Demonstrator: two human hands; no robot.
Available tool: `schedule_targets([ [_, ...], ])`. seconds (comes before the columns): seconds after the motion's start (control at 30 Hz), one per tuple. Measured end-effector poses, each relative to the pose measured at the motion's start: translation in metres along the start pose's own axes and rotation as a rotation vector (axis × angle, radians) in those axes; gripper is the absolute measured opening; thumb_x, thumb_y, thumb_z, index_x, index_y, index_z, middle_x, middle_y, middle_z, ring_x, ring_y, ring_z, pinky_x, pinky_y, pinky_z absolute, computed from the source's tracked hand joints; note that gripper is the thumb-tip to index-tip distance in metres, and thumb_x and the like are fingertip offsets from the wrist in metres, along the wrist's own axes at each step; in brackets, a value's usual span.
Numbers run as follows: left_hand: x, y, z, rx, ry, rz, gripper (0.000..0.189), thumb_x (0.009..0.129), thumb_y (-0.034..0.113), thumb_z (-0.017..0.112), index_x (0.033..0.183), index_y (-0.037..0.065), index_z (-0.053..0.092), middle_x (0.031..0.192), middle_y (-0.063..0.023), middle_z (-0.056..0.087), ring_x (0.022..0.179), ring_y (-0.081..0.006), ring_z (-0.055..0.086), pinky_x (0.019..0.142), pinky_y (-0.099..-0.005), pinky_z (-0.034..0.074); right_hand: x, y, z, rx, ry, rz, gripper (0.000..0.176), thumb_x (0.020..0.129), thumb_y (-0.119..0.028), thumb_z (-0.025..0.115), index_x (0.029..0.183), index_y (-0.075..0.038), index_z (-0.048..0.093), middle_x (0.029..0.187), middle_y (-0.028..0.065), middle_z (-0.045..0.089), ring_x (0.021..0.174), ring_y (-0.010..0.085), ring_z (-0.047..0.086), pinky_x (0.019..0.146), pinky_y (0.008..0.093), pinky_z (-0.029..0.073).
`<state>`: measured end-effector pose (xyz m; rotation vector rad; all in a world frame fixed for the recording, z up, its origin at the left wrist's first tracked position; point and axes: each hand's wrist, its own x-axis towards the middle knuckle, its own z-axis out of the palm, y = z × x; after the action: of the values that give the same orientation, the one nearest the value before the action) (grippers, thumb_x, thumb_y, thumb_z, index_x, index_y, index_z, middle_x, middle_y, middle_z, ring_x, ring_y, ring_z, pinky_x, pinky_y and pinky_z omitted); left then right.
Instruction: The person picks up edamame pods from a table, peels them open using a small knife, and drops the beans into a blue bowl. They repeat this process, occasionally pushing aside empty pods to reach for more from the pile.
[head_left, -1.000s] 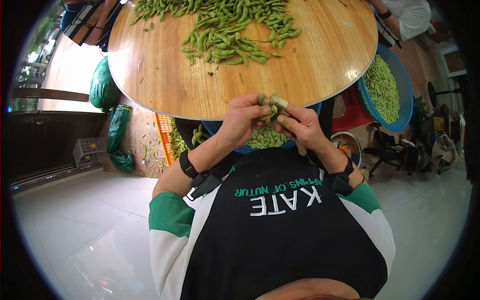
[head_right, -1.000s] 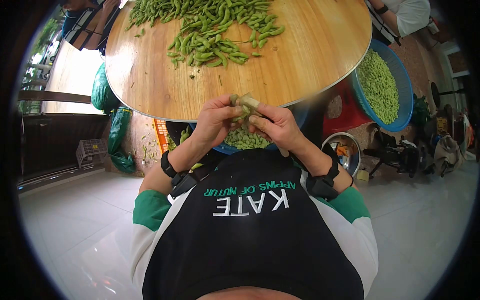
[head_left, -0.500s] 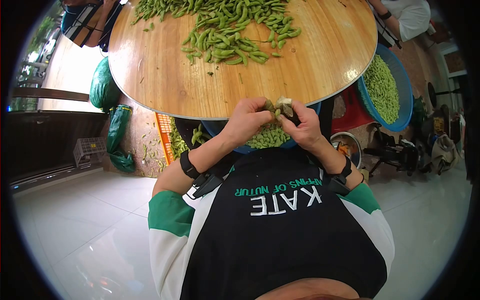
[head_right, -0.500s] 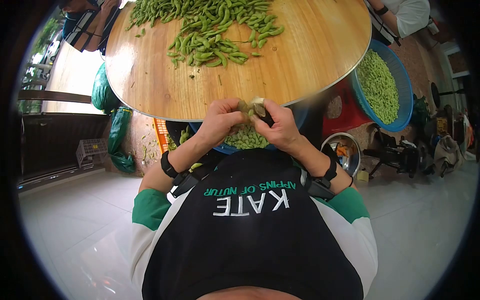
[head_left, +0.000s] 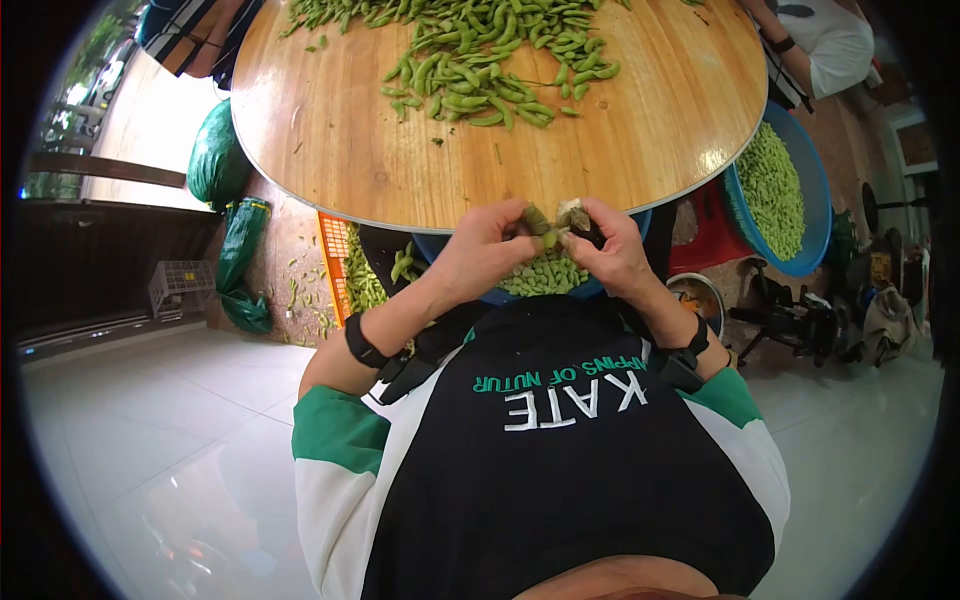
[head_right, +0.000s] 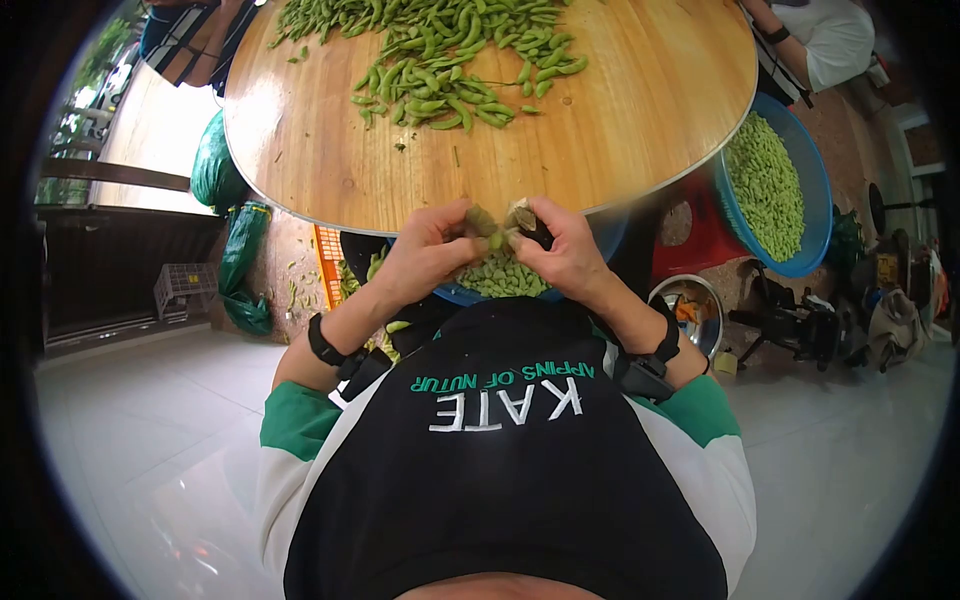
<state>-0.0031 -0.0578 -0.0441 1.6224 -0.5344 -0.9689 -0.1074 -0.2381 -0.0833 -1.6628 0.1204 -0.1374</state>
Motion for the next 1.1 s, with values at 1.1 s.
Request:
schedule_targets([
  [1.1,0.041,0.013,-0.056,-0.254,0.111,0.241,0.014,0.083,0.006,0.064,0.095,0.003,0.059,0.078,-0.0077,0.065,0.066,-0.0153,0.061,0.058,-0.0248,0.048,0.024,-0.014,0.006,0.751,-0.148,0.231,0.046,0.098,-0.025,0.043,0.137,-0.004,0.034,0.084,0.0069,0.053,0.054,0.0083,0.044,0.045,0.0201,0.035],
])
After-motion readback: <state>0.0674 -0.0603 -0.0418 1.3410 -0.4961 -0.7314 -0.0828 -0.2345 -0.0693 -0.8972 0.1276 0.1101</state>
